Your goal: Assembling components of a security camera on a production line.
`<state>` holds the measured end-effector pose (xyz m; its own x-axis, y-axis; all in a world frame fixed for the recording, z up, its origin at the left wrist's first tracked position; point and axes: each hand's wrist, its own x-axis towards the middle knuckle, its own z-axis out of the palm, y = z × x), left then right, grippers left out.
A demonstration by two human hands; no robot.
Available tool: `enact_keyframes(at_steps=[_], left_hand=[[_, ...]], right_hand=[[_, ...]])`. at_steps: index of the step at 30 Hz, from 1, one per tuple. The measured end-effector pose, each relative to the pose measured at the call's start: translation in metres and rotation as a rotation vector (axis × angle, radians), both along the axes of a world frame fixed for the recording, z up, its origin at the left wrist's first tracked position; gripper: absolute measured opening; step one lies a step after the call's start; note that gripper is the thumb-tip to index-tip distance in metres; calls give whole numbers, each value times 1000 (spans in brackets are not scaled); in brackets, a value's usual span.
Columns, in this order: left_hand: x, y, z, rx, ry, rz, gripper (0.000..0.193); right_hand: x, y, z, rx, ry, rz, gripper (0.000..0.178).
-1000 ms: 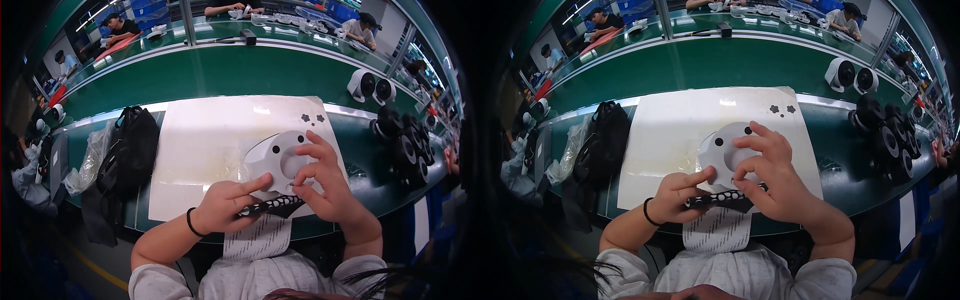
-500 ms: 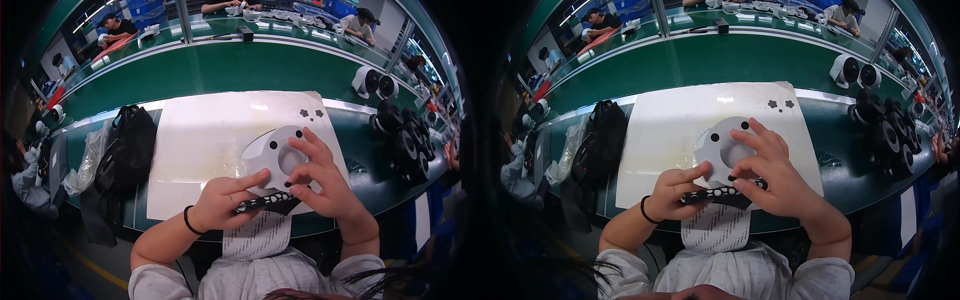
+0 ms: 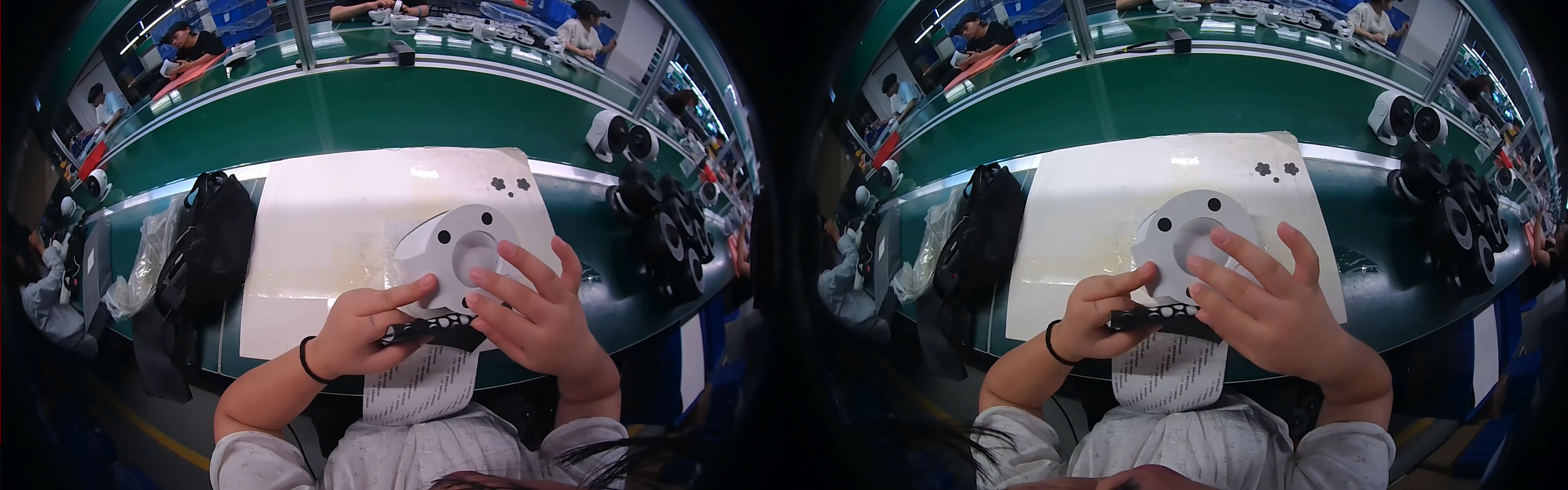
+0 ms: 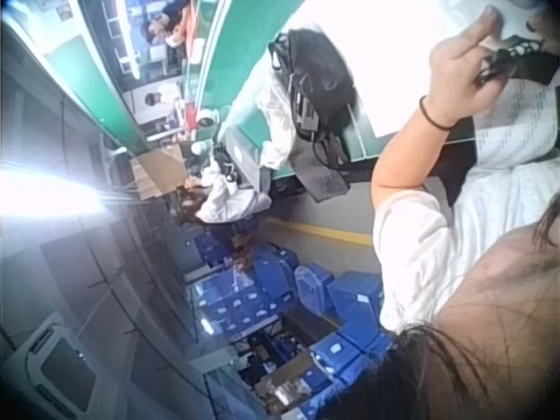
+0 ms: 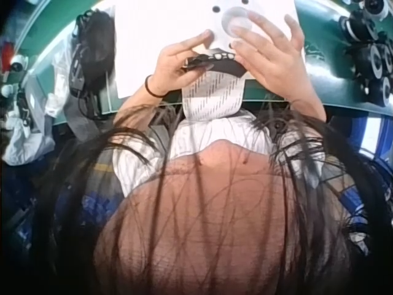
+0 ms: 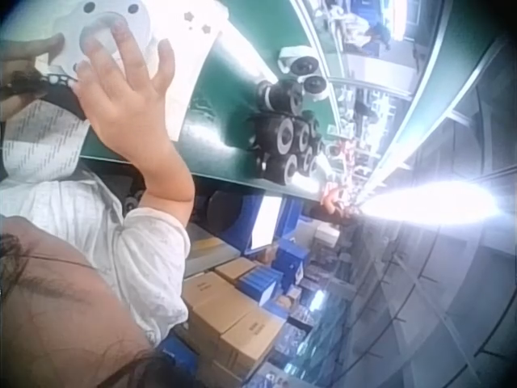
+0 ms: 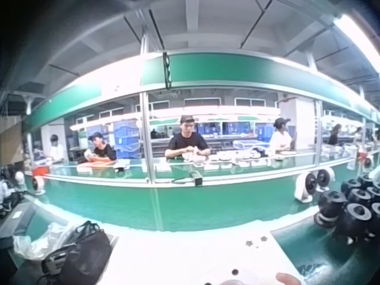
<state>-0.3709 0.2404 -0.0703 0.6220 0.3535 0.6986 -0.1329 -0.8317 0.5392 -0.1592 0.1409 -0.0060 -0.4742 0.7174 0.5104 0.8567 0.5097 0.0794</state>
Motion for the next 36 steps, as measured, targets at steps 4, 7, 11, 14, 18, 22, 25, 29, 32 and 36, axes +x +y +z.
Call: enact_keyframes(at_steps=[4, 7, 11, 14, 18, 22, 25, 29, 32, 36], left_hand=[[-1, -2, 1, -26, 5, -8, 13], [-2, -2, 0, -40, 23, -10, 12], [-1, -1, -3, -33, 7, -11, 13], [0, 0, -5, -29, 0, -13, 14], [-1, 2, -5, -43, -8, -20, 13], [0, -1, -4, -25, 18, 10, 16], [2, -1, -4, -12, 14, 18, 19], [1, 0, -5, -6, -15, 19, 19], [1, -1, -3, -11, 0, 21, 18], [0, -1, -3, -25, -8, 13, 17]], right_hand=[[3, 8, -6, 40, 202, 45, 20], [-1, 11, -12, -34, 414, 169, 19], [-5, 13, -22, -53, 392, 193, 16], [-4, 11, -27, -5, 344, 230, 15], [0, 8, -32, -60, 405, 278, 14], [22, 11, -38, -164, 901, 177, 12], [27, 16, -45, -247, 1148, 171, 9], [27, 18, -45, -403, 1240, 148, 8], [30, 17, -45, -381, 1208, 130, 9], [31, 16, -41, -273, 1005, 58, 10]])
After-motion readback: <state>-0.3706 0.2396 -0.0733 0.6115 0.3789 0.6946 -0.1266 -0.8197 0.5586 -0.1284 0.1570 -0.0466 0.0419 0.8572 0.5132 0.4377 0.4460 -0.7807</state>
